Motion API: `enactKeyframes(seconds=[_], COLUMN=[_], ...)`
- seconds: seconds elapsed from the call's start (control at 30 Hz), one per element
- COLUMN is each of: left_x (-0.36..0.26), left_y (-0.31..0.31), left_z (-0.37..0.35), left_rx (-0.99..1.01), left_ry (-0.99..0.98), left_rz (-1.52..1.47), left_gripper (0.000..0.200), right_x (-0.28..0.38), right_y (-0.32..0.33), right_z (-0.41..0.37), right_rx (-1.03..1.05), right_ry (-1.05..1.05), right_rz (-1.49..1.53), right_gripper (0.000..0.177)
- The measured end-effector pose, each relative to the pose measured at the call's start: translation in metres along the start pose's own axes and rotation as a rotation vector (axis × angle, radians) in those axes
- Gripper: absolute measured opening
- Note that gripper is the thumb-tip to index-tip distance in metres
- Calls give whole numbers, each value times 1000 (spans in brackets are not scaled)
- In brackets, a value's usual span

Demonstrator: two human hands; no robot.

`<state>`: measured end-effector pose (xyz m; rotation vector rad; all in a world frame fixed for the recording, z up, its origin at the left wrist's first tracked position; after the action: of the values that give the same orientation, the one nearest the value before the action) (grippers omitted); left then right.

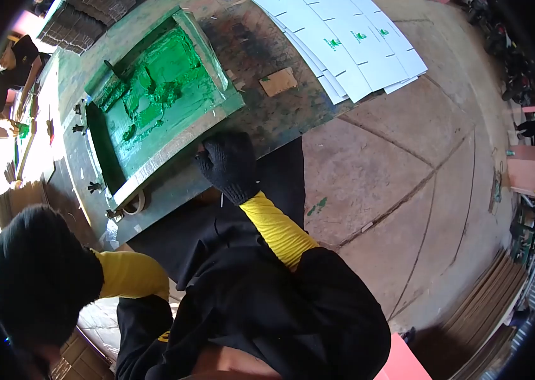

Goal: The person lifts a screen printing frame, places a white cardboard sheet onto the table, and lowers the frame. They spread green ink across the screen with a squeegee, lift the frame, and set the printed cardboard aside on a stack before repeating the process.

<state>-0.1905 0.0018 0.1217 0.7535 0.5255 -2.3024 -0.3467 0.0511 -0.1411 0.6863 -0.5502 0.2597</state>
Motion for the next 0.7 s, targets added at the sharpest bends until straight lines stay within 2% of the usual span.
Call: enactKeyframes(seconds=[0.23, 0.37, 0.43, 0.47, 0.53, 0.57, 0.67, 0.7], left_x=[9, 1, -34, -60, -118, -144, -192, -197], left_y=[5, 25, 55, 71, 95, 99, 114, 123], left_z=[-1, -18, -35, -45, -69, -78, -105, -112], left_rx=[-40, -146, -252, -313, -425, -478, -602, -634], left_ry=[96, 129, 96, 74, 34, 20, 11, 18], left_rz=[-22, 58, 240, 354, 591, 689, 829, 837], left_gripper=[30, 30, 30, 30, 30, 30, 30, 30], right_x=[-2, 5, -10, -19, -28, -21, 3, 2], right_y=[-3, 4, -13, -25, -26, -18, -6, -7], right_z=[-3, 4, -16, -22, -23, -15, -4, -4], right_rx=[-46, -36, -29, 1, 71, -83, 17, 47], right_ry=[10, 3, 26, -156, -26, 18, 121, 82], right_rz=[-55, -47, -27, 170, -13, 35, -6, -28], right_gripper=[19, 19, 20, 26, 34, 33, 36, 37])
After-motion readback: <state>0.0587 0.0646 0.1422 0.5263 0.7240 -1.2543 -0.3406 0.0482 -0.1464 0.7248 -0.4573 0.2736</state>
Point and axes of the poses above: each hand's wrist, its own z-axis towards the middle knuckle, its own y-axis out of the back of the hand, x = y × z, the point moved 6 cm from there along z, towards the middle knuckle, and after that the axes turned 8 degrees about -x, right-handed, at the moved point
